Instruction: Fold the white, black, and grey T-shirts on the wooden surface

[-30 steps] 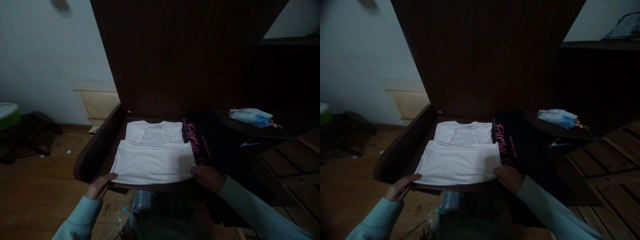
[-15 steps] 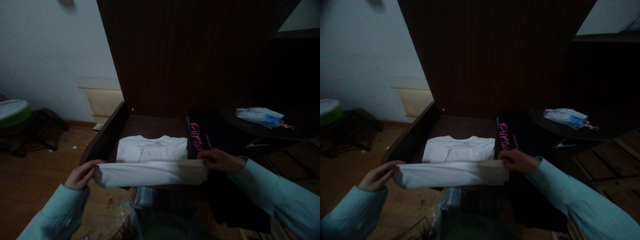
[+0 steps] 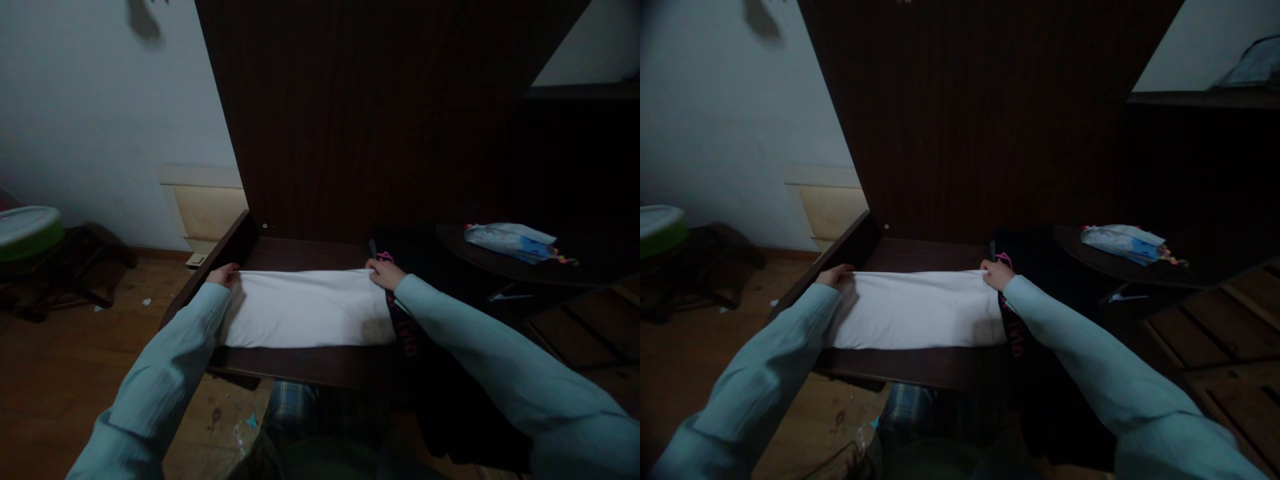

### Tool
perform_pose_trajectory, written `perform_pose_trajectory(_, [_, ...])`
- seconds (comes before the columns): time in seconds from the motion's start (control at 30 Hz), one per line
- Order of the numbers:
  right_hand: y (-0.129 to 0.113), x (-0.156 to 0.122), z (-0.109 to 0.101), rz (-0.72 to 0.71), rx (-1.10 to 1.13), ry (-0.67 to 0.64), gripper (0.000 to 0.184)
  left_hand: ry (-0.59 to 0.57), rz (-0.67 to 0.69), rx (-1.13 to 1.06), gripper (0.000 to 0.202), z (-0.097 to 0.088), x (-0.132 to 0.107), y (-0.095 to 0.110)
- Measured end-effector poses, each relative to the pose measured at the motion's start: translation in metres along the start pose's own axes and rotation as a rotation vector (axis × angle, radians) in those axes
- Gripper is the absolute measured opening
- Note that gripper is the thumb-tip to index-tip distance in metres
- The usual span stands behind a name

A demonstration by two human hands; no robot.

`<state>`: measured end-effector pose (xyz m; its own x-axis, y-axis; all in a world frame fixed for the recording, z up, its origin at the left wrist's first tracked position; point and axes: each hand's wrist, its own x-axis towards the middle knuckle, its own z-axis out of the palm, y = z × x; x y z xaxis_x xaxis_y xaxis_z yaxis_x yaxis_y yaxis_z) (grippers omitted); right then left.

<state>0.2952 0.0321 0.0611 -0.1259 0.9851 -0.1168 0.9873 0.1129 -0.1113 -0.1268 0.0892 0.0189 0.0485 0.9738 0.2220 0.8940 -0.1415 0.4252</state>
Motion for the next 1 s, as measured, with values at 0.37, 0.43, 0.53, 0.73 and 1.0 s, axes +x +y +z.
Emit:
perform_pose_trajectory(0.37, [-0.017, -0.073, 0.028, 0.019, 0.034, -0.120, 0.020, 0.119, -0.023, -0.137, 0.049, 0.014, -0.122, -0.031])
perform_pose_trajectory(0.43, [-0.019, -0.091, 0.035, 0.003, 0.021, -0.172, 0.021, 0.156, -0.089, -0.154, 0.050, 0.018, -0.149, -0.033])
perform_pose_trajectory(0.53, [-0.019, -0.106, 0.045, -0.030, -0.022, -0.187, 0.023, 0.167, -0.164, -0.227, 0.052, 0.022, -0.174, -0.032])
perform_pose_trajectory(0.73, [-0.018, -0.110, 0.055, -0.017, -0.076, -0.168, 0.017, 0.137, -0.245, -0.385, 0.058, 0.022, -0.183, -0.033])
perform_pose_trajectory(1.0, [-0.019, -0.110, 0.052, -0.026, -0.016, -0.127, 0.009, 0.135, -0.174, -0.475, 0.050, 0.026, -0.174, -0.040])
